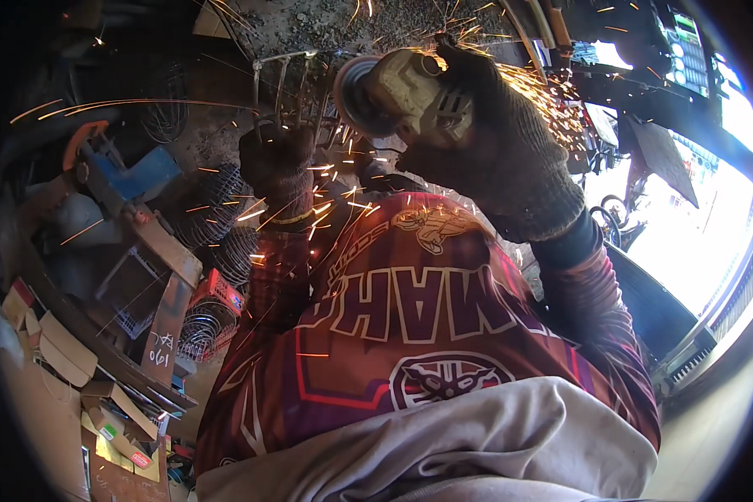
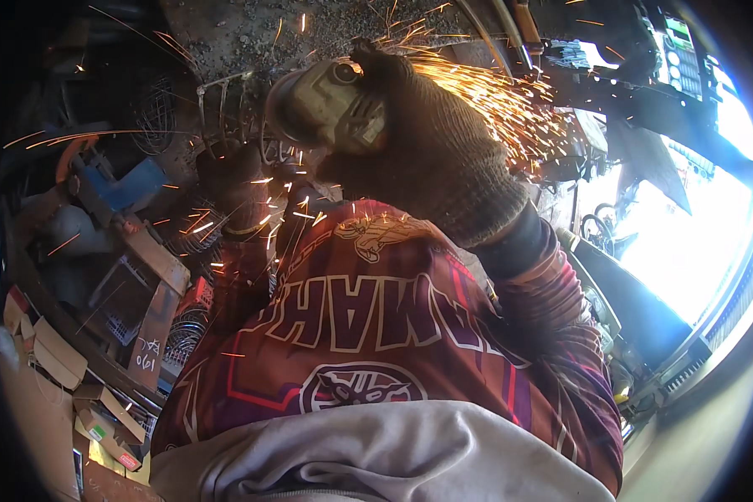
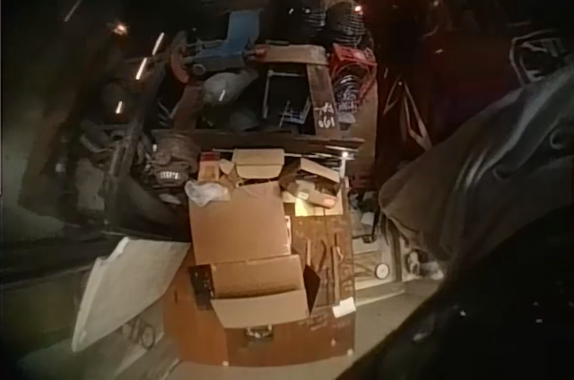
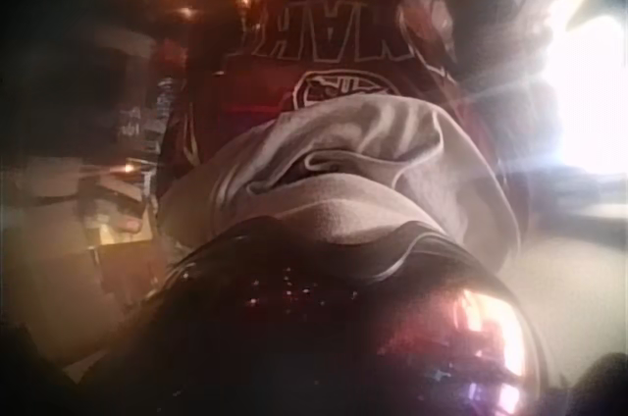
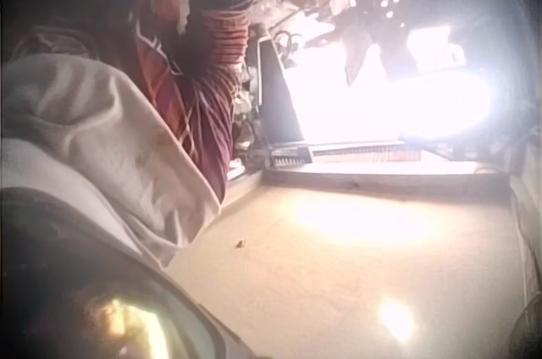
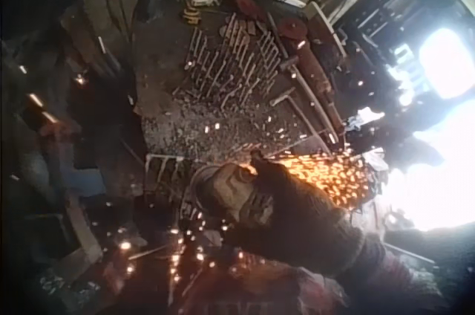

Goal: The person joins metal rods to a frame using a welding tool and later smooths the edges of a wire cage using an angle grinder.

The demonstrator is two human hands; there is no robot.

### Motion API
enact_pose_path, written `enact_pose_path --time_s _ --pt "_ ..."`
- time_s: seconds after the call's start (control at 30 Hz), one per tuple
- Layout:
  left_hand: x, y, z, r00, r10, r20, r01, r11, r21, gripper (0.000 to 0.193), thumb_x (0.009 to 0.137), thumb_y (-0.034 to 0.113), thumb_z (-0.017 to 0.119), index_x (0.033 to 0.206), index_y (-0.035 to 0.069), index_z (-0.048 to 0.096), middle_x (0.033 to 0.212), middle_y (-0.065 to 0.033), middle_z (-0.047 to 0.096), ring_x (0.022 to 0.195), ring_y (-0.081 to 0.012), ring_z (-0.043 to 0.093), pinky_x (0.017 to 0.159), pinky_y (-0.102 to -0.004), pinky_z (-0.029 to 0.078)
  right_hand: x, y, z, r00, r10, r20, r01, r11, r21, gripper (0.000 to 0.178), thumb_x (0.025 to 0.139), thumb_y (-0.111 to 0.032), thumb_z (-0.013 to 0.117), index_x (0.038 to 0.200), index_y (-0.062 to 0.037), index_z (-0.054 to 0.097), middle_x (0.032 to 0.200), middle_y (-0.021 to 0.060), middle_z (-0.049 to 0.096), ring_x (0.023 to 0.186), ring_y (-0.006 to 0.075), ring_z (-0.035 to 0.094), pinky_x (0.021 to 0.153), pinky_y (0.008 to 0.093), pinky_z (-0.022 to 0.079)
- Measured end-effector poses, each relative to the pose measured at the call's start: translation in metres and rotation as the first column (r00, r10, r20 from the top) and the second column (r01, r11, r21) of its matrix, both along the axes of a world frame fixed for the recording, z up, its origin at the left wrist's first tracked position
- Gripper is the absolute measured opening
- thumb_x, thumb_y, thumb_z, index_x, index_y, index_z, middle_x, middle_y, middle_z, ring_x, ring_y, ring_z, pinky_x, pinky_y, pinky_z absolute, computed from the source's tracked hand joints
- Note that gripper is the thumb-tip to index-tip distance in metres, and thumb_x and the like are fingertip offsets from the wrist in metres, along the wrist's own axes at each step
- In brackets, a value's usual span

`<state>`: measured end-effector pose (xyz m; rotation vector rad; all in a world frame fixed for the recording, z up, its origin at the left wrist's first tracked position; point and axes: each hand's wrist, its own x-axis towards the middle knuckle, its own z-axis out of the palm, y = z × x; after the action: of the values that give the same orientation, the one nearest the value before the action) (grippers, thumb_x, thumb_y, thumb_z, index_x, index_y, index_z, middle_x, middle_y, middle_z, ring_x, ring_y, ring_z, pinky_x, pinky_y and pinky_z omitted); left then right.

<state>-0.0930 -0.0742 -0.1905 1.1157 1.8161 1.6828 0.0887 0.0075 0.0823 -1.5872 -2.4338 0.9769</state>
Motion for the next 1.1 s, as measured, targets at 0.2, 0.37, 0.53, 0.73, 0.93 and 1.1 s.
enact_pose_path --time_s 0.2,0.37,0.53,0.73,0.93,1.1 --pt "0.002 -0.006 -0.009 0.884 -0.020 0.467 -0.040 0.992 0.117 0.016 0.080 0.002 0.076 0.083 0.006 0.060 0.072 -0.0030 0.057 0.062 -0.0136 0.057 0.052 -0.0298 0.045 0.003 0.003 0.001 0.998 0.036 0.051 -0.038 0.999 0.039 0.087 0.074 -0.027 0.088 0.142 -0.0007 0.041 0.126 0.0206 0.058 0.112 0.0303 0.064 0.093 0.0382 0.055" --pt "0.014 -0.008 -0.011 0.776 0.008 0.631 -0.079 0.993 0.085 0.017 0.080 0.007 0.077 0.079 0.008 0.060 0.075 -0.0033 0.058 0.065 -0.0148 0.058 0.055 -0.0305 0.047 0.001 0.003 -0.002 1.000 0.003 0.026 -0.004 1.000 0.019 0.086 0.073 -0.028 0.088 0.140 0.0009 0.041 0.124 0.0198 0.058 0.112 0.0297 0.064 0.092 0.0385 0.055" --pt "0.003 -0.005 -0.025 0.868 0.051 0.494 -0.077 0.997 0.032 0.019 0.080 0.011 0.076 0.073 0.008 0.058 0.076 -0.0034 0.059 0.068 -0.0171 0.059 0.060 -0.0294 0.049 0.005 0.002 0.003 0.994 0.082 0.073 -0.084 0.996 0.022 0.087 0.075 -0.029 0.087 0.141 0.0005 0.038 0.122 0.0199 0.059 0.112 0.0299 0.063 0.093 0.0379 0.054" --pt "-0.005 -0.002 0.006 0.963 -0.036 -0.266 0.024 0.999 -0.045 0.032 0.078 0.025 0.081 0.074 0.007 0.055 0.073 -0.0030 0.053 0.064 -0.0207 0.055 0.055 -0.0324 0.043 0.005 0.002 -0.001 0.999 0.049 0.016 -0.049 0.998 0.041 0.084 0.076 -0.027 0.086 0.141 -0.0015 0.039 0.122 0.0195 0.061 0.112 0.0300 0.064 0.093 0.0383 0.054" --pt "0.004 0.001 0.014 0.995 0.095 -0.039 -0.096 0.995 -0.008 0.032 0.075 0.017 0.081 0.076 0.007 0.051 0.072 -0.0008 0.051 0.059 -0.0179 0.049 0.052 -0.0322 0.039 0.015 0.005 -0.012 1.000 -0.015 0.017 0.013 0.991 0.131 0.087 0.068 -0.031 0.090 0.136 -0.0017 0.046 0.118 0.0207 0.063 0.110 0.0319 0.064 0.091 0.0406 0.054" --pt "-0.002 0.002 0.010 0.918 -0.098 0.384 0.067 0.993 0.094 0.033 0.074 0.006 0.079 0.074 0.010 0.046 0.069 0.0019 0.043 0.058 -0.0107 0.041 0.051 -0.0300 0.036 0.026 0.003 -0.007 0.999 -0.005 -0.048 0.013 0.984 0.179 0.068 0.077 -0.023 0.083 0.131 -0.0041 0.047 0.109 0.0192 0.064 0.098 0.0309 0.068 0.083 0.0399 0.057"
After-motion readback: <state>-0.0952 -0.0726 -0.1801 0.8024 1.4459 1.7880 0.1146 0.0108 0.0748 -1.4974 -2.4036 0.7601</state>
